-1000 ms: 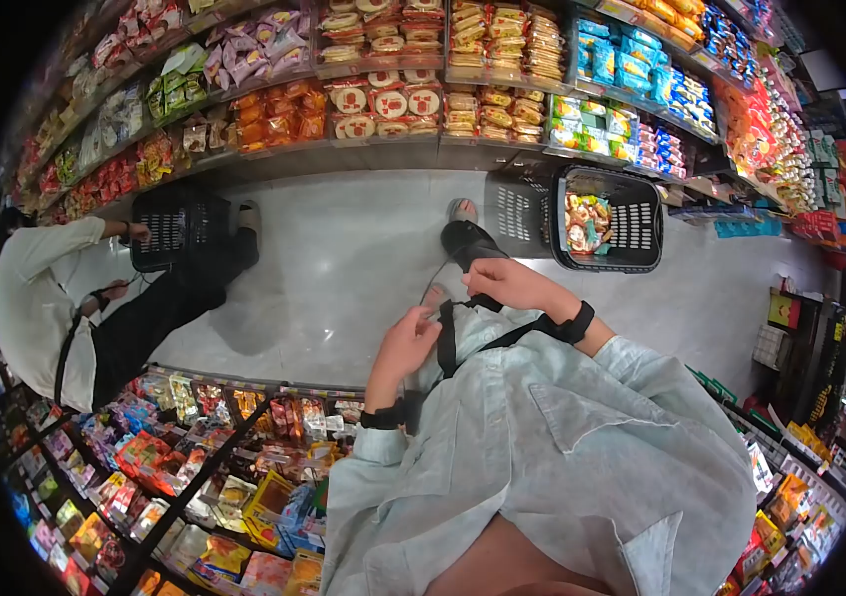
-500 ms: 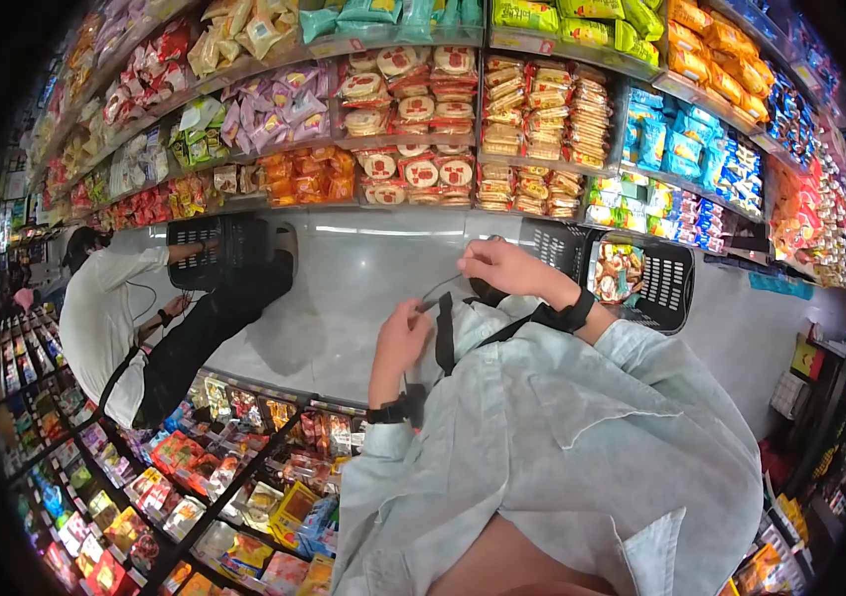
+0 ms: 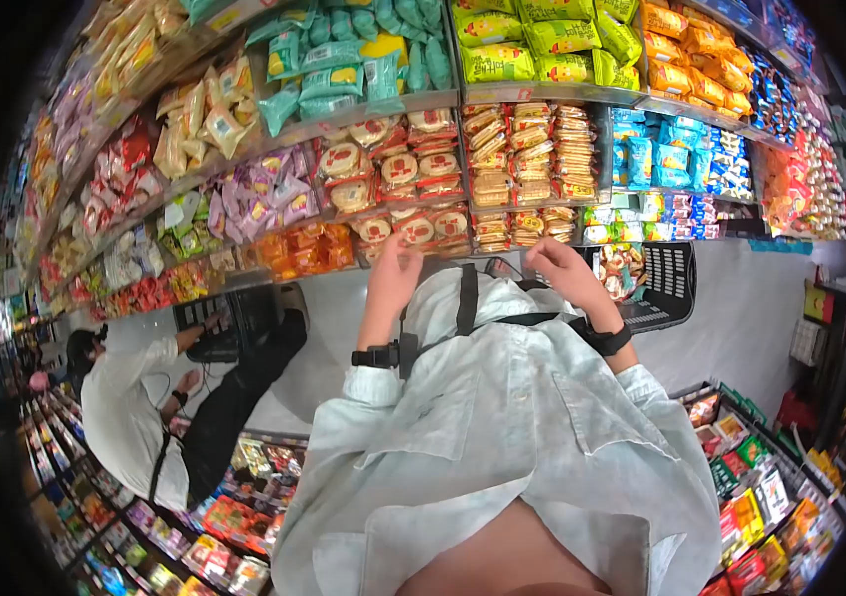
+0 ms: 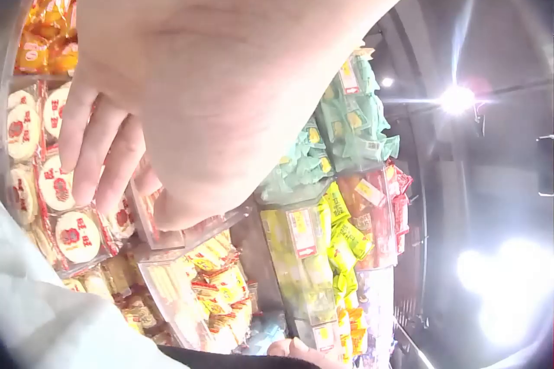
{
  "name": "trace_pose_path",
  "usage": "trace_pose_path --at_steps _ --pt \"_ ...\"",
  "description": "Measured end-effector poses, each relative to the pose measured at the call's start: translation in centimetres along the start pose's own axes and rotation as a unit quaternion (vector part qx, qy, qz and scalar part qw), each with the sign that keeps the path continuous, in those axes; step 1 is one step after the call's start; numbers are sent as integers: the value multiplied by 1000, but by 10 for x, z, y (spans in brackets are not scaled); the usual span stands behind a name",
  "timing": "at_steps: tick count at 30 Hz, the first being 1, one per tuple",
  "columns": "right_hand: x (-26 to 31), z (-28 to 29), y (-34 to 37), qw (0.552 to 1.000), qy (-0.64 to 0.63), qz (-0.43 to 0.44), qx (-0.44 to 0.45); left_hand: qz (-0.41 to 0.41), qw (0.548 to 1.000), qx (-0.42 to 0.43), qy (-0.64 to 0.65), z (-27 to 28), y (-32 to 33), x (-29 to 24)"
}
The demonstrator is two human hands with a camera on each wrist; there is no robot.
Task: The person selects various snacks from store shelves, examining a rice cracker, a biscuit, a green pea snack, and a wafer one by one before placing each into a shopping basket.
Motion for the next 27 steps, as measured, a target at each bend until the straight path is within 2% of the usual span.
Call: trace_pose_path --at_steps 4,6,8,11,14,17,21,26,27 --pt "-20 3 2 990 -110 -57 -71 31 999 -24 13 52 -49 -26" --pt "-29 -2 2 978 -170 -75 -97 2 999 4 -45 62 -74 -11" --pt "-19 -13 5 974 -171 -77 -123 -22 994 37 -103 68 -91 3" --pt "-18 -38 6 966 -191 -79 -152 30 988 117 -101 69 -100 9" --pt "-17 -62 11 967 -148 -113 -172 41 985 145 -83 68 -107 19" --pt "-32 -95 18 968 -150 -106 -173 59 985 159 -39 67 -111 31" --pt "-32 -122 39 958 -123 -195 -173 2 986 153 -60 70 -116 28" --pt "-43 -124 58 951 -139 -174 -216 -17 995 98 -10 70 -120 29" --pt "-43 -123 59 950 -143 -163 -225 -39 995 84 -31 73 -122 24"
Point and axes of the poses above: each hand's wrist, its own y-axis away from the middle knuckle, its own z-axis out of the back of the hand, x = y × z, the point moved 9 cm from there along -y, towards the middle knuckle, and after that the axes turned 4 degrees about -z, right-handed, at the moved point
